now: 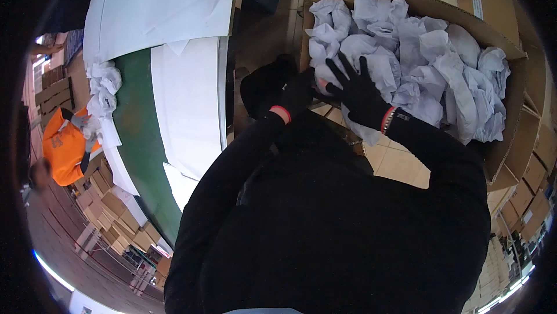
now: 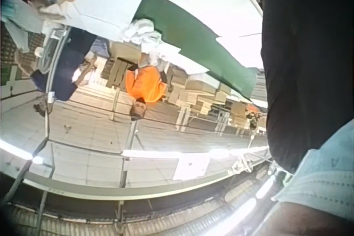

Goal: The person wraps small white items in white paper sheets on a green table. They fold the paper around the items and place the wrapped packages into a cardboard box. The person also gathers loose white paper scraps from the table and places them into the box.

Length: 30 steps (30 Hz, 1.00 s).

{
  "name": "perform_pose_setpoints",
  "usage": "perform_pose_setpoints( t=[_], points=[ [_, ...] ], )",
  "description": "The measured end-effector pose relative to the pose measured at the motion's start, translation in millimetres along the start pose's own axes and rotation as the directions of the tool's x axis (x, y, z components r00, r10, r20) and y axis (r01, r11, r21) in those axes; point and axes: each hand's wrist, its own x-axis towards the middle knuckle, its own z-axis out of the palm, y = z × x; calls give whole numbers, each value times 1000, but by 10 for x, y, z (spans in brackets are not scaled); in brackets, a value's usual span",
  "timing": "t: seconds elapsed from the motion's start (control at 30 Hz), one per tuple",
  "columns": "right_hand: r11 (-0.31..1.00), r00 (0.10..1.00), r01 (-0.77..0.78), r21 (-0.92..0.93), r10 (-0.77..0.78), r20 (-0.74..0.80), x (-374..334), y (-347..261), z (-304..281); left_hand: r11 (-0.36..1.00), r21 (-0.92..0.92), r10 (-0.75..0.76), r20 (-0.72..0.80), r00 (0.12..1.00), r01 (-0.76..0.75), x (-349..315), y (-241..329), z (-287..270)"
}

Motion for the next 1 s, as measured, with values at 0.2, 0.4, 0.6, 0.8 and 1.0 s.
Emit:
perform_pose_setpoints(
  t=[0.2,0.4,0.6,0.8,1.0],
  points=[
    [995,996,54,88,-48,-75,145,542,916,999,-14,40,32,999,-39,-10,-36,170],
    [993,980,117,15,-113,-166,269,649,1215,977,-209,-37,13,999,39,-508,298,-414],
    [994,985,95,-43,-101,-138,305,403,1052,974,-222,-11,-217,976,-38,-1520,258,-723],
    [980,990,139,-145,-135,33,826,-449,34,870,-425,-408,-339,848,249,-2920,-426,-416],
    [872,814,469,-137,-487,-316,1184,-1202,5,777,-609,-539,-513,668,160,-3684,-431,-374]
  ],
)
